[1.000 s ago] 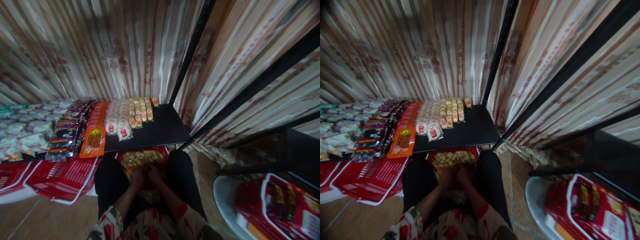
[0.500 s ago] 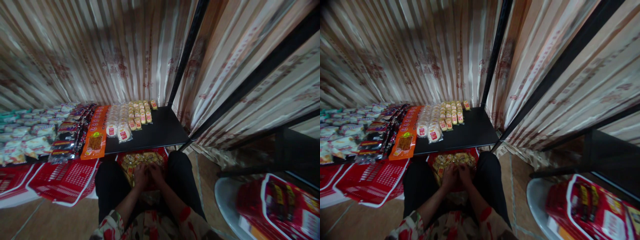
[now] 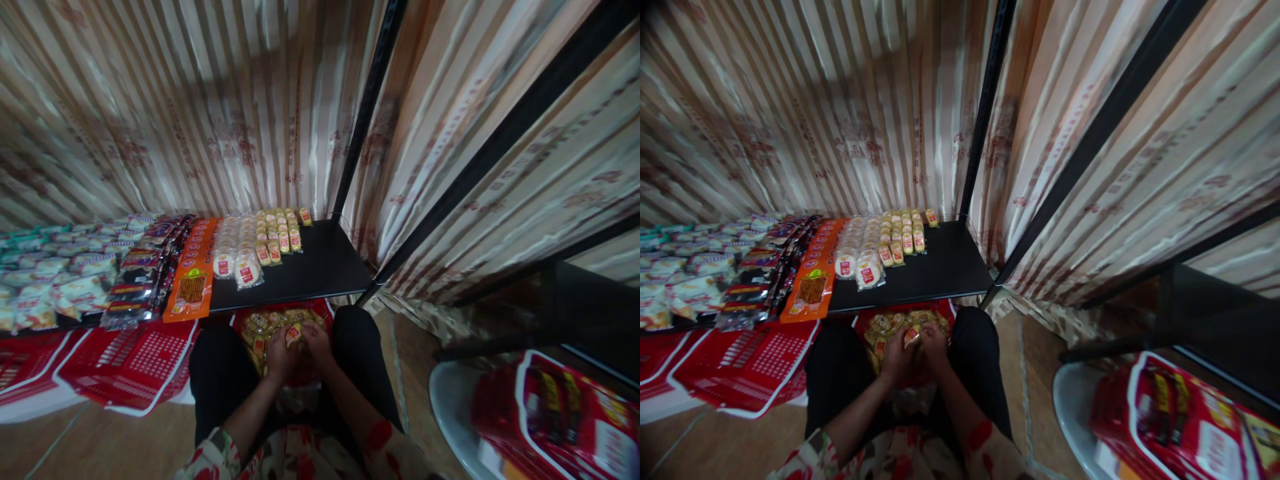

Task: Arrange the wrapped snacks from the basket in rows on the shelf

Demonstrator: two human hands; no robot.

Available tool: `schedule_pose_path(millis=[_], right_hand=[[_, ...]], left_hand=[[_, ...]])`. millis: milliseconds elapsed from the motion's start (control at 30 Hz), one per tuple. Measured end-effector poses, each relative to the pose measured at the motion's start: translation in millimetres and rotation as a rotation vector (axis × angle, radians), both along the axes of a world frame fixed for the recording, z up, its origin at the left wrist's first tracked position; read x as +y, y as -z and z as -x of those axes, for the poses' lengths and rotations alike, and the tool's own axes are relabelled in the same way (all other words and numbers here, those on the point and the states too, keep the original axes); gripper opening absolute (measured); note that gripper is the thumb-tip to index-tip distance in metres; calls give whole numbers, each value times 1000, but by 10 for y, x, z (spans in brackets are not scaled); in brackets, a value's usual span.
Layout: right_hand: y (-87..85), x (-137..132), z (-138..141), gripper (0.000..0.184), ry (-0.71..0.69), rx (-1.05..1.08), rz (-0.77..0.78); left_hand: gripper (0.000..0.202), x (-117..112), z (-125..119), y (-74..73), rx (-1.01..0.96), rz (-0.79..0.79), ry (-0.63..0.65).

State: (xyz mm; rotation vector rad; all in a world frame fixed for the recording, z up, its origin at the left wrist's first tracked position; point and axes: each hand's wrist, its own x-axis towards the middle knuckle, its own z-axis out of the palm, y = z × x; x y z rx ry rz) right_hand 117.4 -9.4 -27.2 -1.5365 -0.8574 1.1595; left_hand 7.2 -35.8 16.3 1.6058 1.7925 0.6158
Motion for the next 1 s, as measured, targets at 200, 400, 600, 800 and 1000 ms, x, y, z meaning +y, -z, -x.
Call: schedule_pose_path(millis=[200, 400, 600, 800, 1000], right_hand=[[-209, 66, -74, 35, 14, 178, -2], [-435, 135, -141, 33, 15, 259, -19], [-443, 149, -164, 39, 114, 233, -61], [-422, 65, -157, 41, 83, 277, -73], [-391, 49, -231, 41, 23, 26, -106]], left_hand=[[34, 24, -36, -164, -161, 0, -9], [32, 99, -66, -158, -293, -51, -17], [38, 196, -113, -114, -440, 39, -233], [49, 345, -116, -256, -486, -20, -338], [35, 492, -103, -328, -433, -83, -244]])
